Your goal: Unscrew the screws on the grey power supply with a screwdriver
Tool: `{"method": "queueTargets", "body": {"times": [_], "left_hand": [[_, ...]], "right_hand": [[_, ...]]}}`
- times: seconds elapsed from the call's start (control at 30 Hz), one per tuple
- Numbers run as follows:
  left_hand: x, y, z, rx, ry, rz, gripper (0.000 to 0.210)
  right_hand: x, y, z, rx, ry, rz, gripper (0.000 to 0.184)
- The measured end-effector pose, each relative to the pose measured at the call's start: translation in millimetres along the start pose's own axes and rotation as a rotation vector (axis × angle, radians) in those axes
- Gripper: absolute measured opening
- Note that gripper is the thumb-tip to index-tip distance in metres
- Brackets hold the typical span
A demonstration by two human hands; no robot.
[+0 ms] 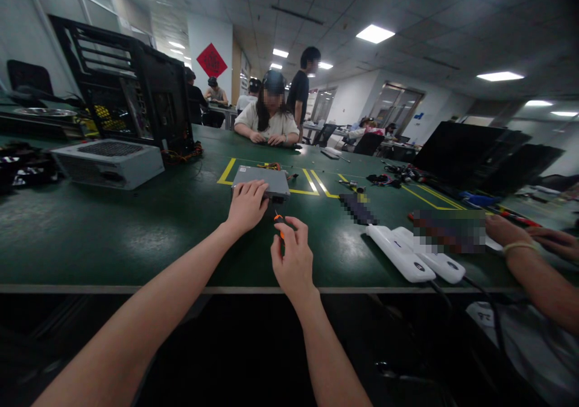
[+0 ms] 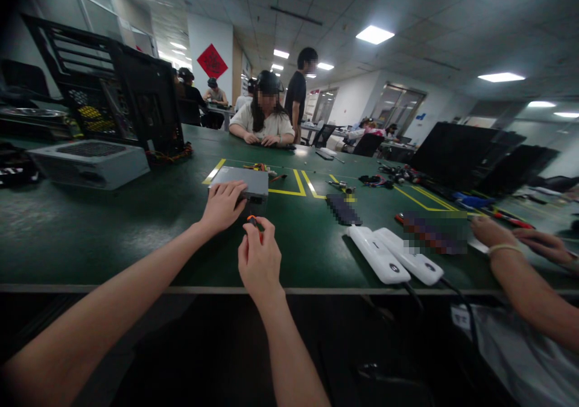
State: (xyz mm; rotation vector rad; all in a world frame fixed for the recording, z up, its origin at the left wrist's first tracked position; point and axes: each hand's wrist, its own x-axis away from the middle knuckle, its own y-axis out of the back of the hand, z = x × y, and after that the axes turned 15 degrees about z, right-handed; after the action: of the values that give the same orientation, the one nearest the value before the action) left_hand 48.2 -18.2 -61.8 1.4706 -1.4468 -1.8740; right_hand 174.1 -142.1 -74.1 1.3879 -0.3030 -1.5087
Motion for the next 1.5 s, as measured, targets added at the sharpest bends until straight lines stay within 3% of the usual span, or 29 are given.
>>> {"method": "queueTargets", "body": {"times": [0.13,0.37,0.5,0.63,0.87,1.13,1.3,1.5], "left_hand": [[0,0.4,0,0.009,0.002,0.002,0.038],[0,1.3,-1,0.031,0.007,0.010,0.038],[0,2.4,-1,0.036,0.011,0.013,0.038],[0,2.6,-1,0.039,0.008,0.018,0.038],[0,1.9,0,0.022,0.007,0.017,0.038],[0,1.9,-1,0.010,0.008,0.015,0.038],[0,1.3,0,0.017,0.013,0.022,0.039],[0,0.9,0,0.013,0.009,0.011,0.038]], "right_hand": [[0,-1,4,0.006,0.017,0.040,0.025],[-4,1,4,0.006,-0.121,-0.039,0.026],[-1,4,10,-0.026,-0.100,0.055,0.020],[-1,5,15,-0.009,-0.086,0.134,0.028],[-6,8,7,0.009,-0.141,0.047,0.024],[-5,8,12,-0.098,-0.017,0.074,0.027],[-8,10,7,-0.029,-0.122,0.014,0.027],[-4,13,10,-0.039,-0.108,0.086,0.026]]}}
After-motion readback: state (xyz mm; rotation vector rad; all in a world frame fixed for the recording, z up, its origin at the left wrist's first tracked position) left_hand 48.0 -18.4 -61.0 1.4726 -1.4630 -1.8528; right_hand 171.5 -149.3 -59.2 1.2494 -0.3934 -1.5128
